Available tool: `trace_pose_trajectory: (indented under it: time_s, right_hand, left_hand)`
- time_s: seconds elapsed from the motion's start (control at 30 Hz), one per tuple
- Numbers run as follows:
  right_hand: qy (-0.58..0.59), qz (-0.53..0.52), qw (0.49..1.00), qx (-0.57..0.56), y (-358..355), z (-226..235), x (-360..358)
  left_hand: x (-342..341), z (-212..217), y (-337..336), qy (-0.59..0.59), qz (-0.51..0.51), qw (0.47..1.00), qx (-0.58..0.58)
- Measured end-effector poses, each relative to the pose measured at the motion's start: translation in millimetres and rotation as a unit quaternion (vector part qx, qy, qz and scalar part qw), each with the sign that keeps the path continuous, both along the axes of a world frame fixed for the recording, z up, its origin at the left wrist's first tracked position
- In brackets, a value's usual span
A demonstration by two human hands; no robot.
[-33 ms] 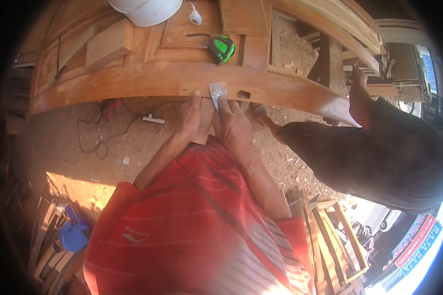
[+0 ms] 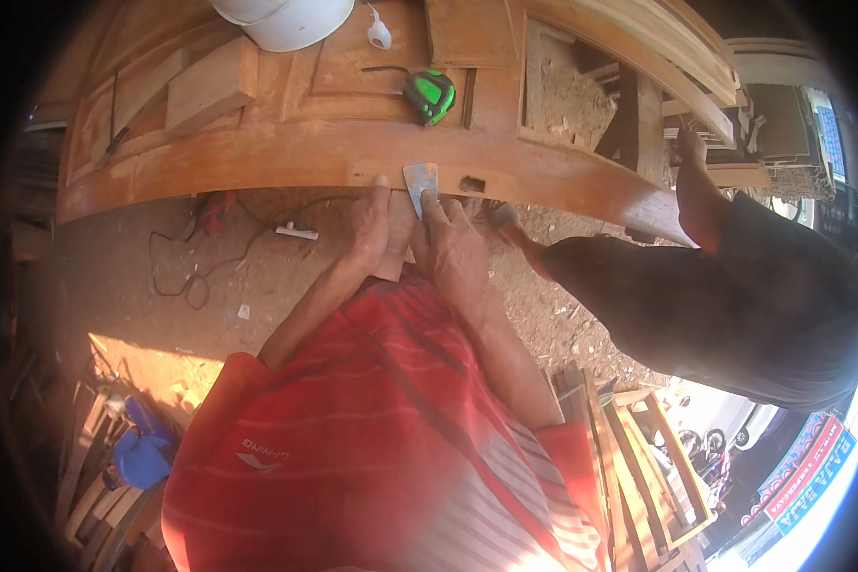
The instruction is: The person fits a wooden block against a door frame, scrapes the surface around a mortise using a putty knife, and applies adhesive into the recess from a glue bottle.
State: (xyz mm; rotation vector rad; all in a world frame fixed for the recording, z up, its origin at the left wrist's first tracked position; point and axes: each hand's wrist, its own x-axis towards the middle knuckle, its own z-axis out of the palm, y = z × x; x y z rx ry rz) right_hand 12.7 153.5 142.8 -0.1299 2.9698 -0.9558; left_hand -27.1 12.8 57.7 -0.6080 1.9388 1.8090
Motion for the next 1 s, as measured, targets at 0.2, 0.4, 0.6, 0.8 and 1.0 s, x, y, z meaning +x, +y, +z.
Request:
trace_pose_trajectory:
  time_s: [0.2, 0.4, 0.6, 0.8, 1.0]
  right_hand:
    - [0.023, -0.013, 0.999, -0.028, -6.6, -7.1, -1.7]
    - [-0.008, -0.053, 0.998, -0.018, -5.3, -1.7, 12.3]
    - [-0.023, -0.040, 0.999, 0.005, -2.3, -12.7, 20.6]
    - [0.005, 0.018, 1.000, 0.017, -4.9, -22.1, 9.7]
    - [0.025, 0.019, 0.999, 0.006, -1.8, -28.7, 6.9]
  left_hand:
    - [1.2, -3.3, -3.2, 0.020, -0.030, 0.999, -0.021]
    - [4.0, 4.5, -0.1, 0.065, 0.000, 0.995, -0.081]
    - [1.6, -1.2, -6.8, -0.004, -0.044, 0.999, -0.024]
    - [2.6, 11.5, -1.4, 0.082, -0.012, 0.993, -0.080]
    - [6.0, -34.6, 2.1, 0.067, -0.007, 0.997, -0.039]
